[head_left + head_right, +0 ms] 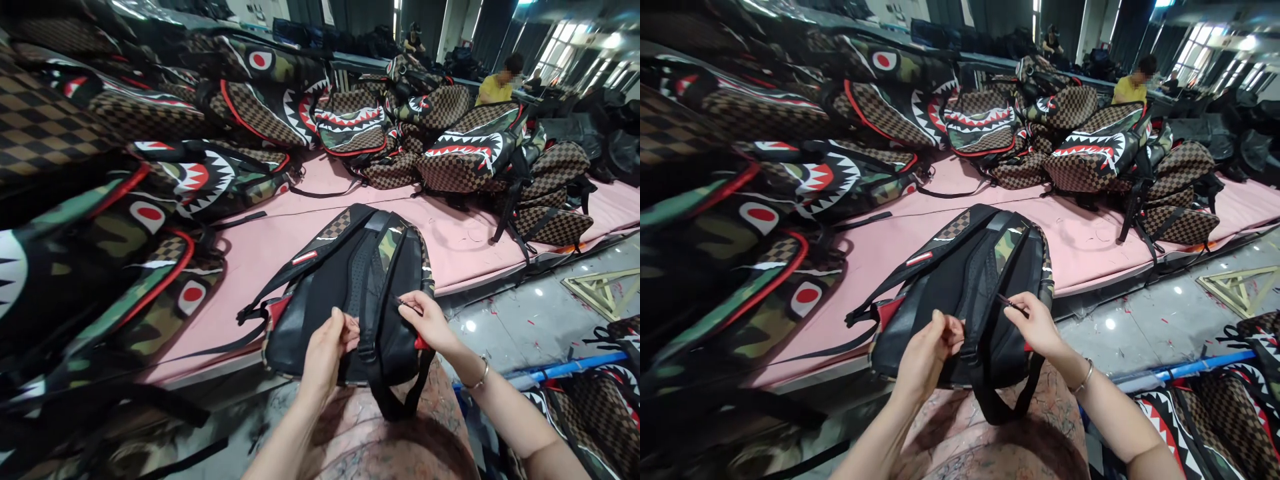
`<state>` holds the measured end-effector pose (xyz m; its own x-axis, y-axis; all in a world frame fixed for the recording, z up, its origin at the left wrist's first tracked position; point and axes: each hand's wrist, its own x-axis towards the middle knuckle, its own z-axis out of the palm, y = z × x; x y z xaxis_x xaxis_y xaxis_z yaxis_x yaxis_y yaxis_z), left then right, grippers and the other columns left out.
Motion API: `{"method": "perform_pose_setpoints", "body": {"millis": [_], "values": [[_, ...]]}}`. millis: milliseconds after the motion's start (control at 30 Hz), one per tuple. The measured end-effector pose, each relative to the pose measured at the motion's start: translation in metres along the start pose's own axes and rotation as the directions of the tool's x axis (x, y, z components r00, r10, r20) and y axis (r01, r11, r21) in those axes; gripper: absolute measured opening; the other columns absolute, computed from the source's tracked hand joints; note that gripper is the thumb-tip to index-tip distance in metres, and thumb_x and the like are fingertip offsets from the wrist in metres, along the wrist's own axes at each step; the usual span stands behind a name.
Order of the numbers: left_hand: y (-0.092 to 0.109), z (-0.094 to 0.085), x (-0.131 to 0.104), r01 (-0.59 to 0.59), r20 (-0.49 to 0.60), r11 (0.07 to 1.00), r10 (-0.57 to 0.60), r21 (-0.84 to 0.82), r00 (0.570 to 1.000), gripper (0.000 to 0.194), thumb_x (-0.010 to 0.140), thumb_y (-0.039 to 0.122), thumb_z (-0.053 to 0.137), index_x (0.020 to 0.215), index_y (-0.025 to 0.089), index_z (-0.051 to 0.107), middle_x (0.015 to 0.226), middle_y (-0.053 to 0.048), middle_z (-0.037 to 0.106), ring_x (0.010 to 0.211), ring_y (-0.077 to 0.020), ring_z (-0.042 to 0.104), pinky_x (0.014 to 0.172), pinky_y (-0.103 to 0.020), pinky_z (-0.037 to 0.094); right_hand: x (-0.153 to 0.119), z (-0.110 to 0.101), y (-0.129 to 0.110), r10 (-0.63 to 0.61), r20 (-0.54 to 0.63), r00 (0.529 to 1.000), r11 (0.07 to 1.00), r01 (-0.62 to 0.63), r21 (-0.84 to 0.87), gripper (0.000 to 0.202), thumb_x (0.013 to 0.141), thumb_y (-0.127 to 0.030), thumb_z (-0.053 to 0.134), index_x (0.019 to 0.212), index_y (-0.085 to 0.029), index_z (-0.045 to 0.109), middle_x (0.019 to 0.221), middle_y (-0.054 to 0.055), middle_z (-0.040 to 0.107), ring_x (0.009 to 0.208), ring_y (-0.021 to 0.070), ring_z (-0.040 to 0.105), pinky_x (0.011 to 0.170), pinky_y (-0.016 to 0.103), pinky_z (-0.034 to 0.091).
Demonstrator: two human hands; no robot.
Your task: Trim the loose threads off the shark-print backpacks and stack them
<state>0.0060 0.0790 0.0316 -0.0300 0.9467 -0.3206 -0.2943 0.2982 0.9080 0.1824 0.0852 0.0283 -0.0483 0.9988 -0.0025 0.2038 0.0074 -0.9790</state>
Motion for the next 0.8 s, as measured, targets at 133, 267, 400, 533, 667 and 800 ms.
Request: {"method": "perform_pose_setpoints", "body": {"millis": [133, 267, 400, 533, 667, 800], "values": [[0.005, 0.0, 0.024, -0.116, 0.056, 0.975, 0.107, 0.191, 0.993, 0.043, 0.063, 0.045, 0.068, 0.097, 0.019, 0.06, 0.092, -0.004, 0.065, 0.079, -0.0166, 0.061, 0.067, -0.028, 0.049, 0.007, 0.02, 0.013, 0.193, 0.118, 0.974, 0.935, -0.219, 0.279, 0.027, 0.072, -0.039, 0.06, 0.085, -0.016, 0.055, 0.068, -0.003, 0.052, 0.046, 0.0049, 0.037, 0.038, 0.016, 0.026], [0.006, 0.005, 0.046, -0.311, 0.135, 0.827, 0.281, 0.469, 0.95, 0.034, 0.061, 0.038, 0.069, 0.091, 0.02, 0.068, 0.094, -0.006, 0.068, 0.085, -0.0219, 0.062, 0.076, -0.033, 0.048, 0.01, 0.04, 0.017, 0.23, 0.033, 0.973, 0.906, -0.227, 0.357, 0.03, 0.067, -0.042, 0.065, 0.074, -0.017, 0.051, 0.061, -0.006, 0.044, 0.046, 0.005, 0.034, 0.038, 0.017, 0.025], [0.0, 0.008, 0.059, -0.357, 0.103, 0.778, 0.357, 0.516, 0.928, 0.013, 0.061, 0.032, 0.066, 0.065, 0.021, 0.068, 0.086, -0.006, 0.068, 0.096, -0.025, 0.06, 0.088, -0.037, 0.042, 0.01, 0.041, 0.025, 0.109, -0.067, 0.992, 0.969, -0.092, 0.228, 0.023, 0.072, -0.037, 0.06, 0.081, -0.018, 0.053, 0.069, -0.003, 0.051, 0.063, 0.0107, 0.05, 0.058, 0.022, 0.041], [-0.007, 0.009, 0.06, -0.357, 0.065, 0.809, 0.371, 0.466, 0.926, 0.016, 0.065, 0.034, 0.062, 0.066, 0.019, 0.065, 0.079, -0.006, 0.067, 0.096, -0.0248, 0.059, 0.084, -0.035, 0.043, 0.009, 0.019, 0.024, -0.059, -0.134, 0.989, 0.987, 0.037, -0.157, 0.017, 0.084, -0.029, 0.048, 0.096, -0.02, 0.054, 0.087, 0.002, 0.06, 0.082, 0.015, 0.056, 0.074, 0.028, 0.042], [-0.01, 0.012, 0.057, -0.347, 0.047, 0.837, 0.363, 0.423, 0.931, 0.017, 0.065, 0.035, 0.063, 0.066, 0.018, 0.064, 0.077, -0.005, 0.066, 0.098, -0.0247, 0.058, 0.088, -0.035, 0.041, 0.012, -0.001, 0.012, -0.227, 0.023, 0.974, 0.846, 0.209, -0.49, 0.012, 0.084, -0.022, 0.049, 0.094, -0.021, 0.055, 0.086, 0.002, 0.061, 0.081, 0.0161, 0.057, 0.074, 0.028, 0.041], [-0.006, 0.015, 0.054, -0.305, 0.02, 0.878, 0.321, 0.369, 0.947, 0.02, 0.064, 0.037, 0.065, 0.067, 0.017, 0.063, 0.078, -0.005, 0.064, 0.102, -0.0247, 0.055, 0.091, -0.036, 0.039, 0.019, -0.002, 0.01, -0.253, 0.05, 0.966, 0.8, 0.238, -0.55, 0.008, 0.084, -0.021, 0.05, 0.088, -0.02, 0.057, 0.087, 0.003, 0.063, 0.082, 0.0172, 0.057, 0.074, 0.028, 0.041]]}}
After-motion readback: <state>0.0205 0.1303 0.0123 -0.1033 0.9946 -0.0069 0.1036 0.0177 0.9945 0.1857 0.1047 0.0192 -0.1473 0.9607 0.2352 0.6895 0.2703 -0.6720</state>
